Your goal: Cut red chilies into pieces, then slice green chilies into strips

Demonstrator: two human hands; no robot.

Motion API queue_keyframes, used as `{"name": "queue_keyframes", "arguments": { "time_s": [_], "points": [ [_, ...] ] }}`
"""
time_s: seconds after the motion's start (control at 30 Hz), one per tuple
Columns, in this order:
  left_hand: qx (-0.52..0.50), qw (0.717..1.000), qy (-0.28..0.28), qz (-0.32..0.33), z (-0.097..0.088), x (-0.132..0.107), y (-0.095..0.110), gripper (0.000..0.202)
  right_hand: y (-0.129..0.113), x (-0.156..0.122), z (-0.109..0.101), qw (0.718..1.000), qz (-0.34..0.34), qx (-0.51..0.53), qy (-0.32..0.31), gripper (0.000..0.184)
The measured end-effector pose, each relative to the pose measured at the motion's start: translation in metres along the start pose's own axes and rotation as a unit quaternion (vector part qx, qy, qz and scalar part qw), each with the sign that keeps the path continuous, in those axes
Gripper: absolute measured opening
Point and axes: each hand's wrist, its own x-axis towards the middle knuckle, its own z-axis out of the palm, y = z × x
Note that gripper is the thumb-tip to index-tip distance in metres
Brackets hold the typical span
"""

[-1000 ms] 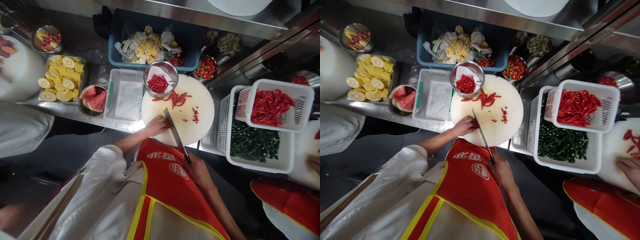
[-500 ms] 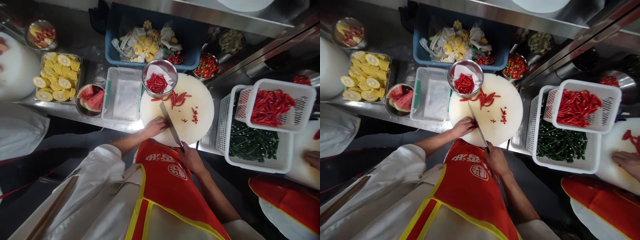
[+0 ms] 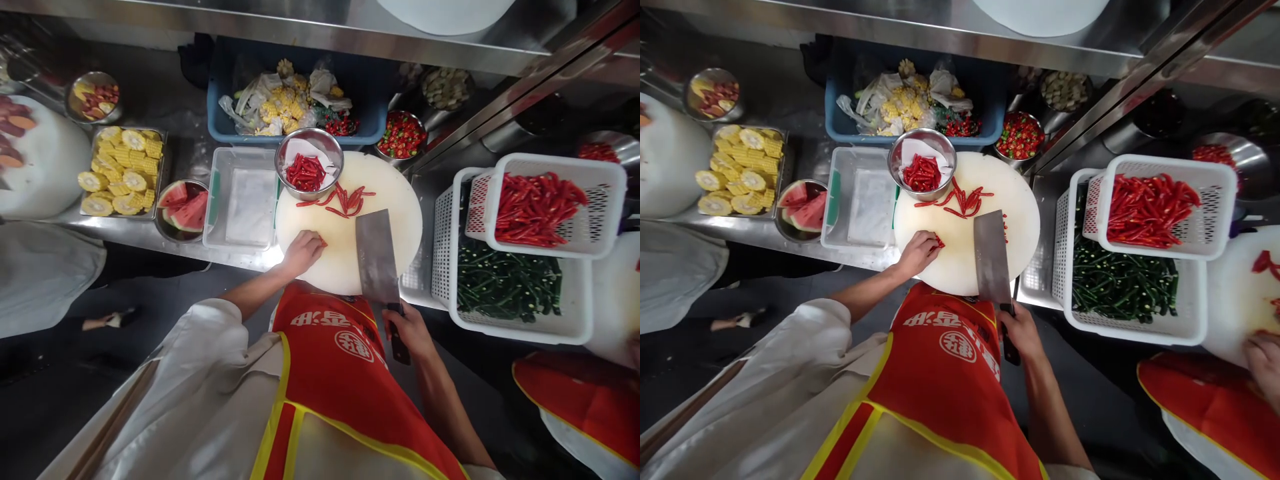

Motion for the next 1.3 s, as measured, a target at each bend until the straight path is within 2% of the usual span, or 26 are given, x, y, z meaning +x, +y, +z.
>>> {"name": "queue_keyframes", "arguments": {
  "time_s": [0.07, 0.17, 0.4, 0.5, 0.6, 0.73, 0.83, 0.93, 1.0, 1.07, 1.17, 1.23, 1.3],
  "points": [
    [-0.002, 1.0, 0.009, -0.018, 0.005, 0.003, 0.003, 0.018, 0.005, -0.001, 0.001, 1.0, 0.003, 0.027, -0.011, 0.019],
    [-0.002, 0.998, 0.035, -0.061, 0.015, 0.008, 0.012, 0.018, 0.013, -0.001, 0.007, 0.994, 0.031, 0.076, -0.066, 0.019],
    [-0.033, 0.987, 0.075, -0.135, 0.046, 0.014, 0.038, 0.011, 0.034, 0.017, 0.035, 0.976, 0.083, 0.121, -0.158, 0.021],
    [-0.023, 0.984, 0.086, -0.154, 0.048, 0.012, 0.047, 0.011, 0.032, 0.018, 0.041, 0.97, 0.088, 0.148, -0.172, 0.019],
    [-0.017, 0.985, 0.099, -0.141, 0.024, 0.021, 0.055, 0.012, 0.014, 0.012, 0.04, 0.965, 0.077, 0.166, -0.186, 0.018],
    [0.006, 0.987, 0.14, -0.074, -0.034, 0.062, 0.054, 0.017, -0.043, 0.009, 0.043, 0.971, 0.004, 0.12, -0.205, 0.015],
    [0.031, 0.984, 0.168, -0.044, -0.071, 0.107, 0.027, 0.021, -0.092, 0.013, 0.051, 0.969, -0.058, 0.13, -0.2, 0.014],
    [0.032, 0.985, 0.162, -0.053, -0.089, 0.143, -0.011, 0.022, -0.112, 0.016, 0.052, 0.963, -0.082, 0.182, -0.179, 0.014],
    [0.042, 0.987, 0.131, -0.083, -0.093, 0.154, -0.027, 0.019, -0.102, 0.012, 0.043, 0.969, -0.076, 0.175, -0.158, 0.013],
    [0.051, 0.987, 0.113, -0.107, -0.094, 0.157, -0.026, 0.011, -0.079, 0.004, 0.027, 0.983, -0.061, 0.105, -0.135, 0.011],
    [0.033, 0.992, 0.083, -0.086, -0.088, 0.153, 0.0, 0.008, -0.039, -0.011, 0.002, 0.991, -0.065, -0.068, -0.1, 0.012],
    [0.013, 0.998, 0.02, -0.054, -0.078, 0.154, 0.02, 0.01, -0.02, -0.018, -0.008, 0.985, -0.07, -0.131, -0.087, 0.015],
    [0.015, 0.997, -0.059, -0.044, -0.061, 0.158, 0.036, 0.013, -0.01, -0.02, -0.012, 0.985, -0.059, -0.136, -0.087, 0.016]
  ]
}}
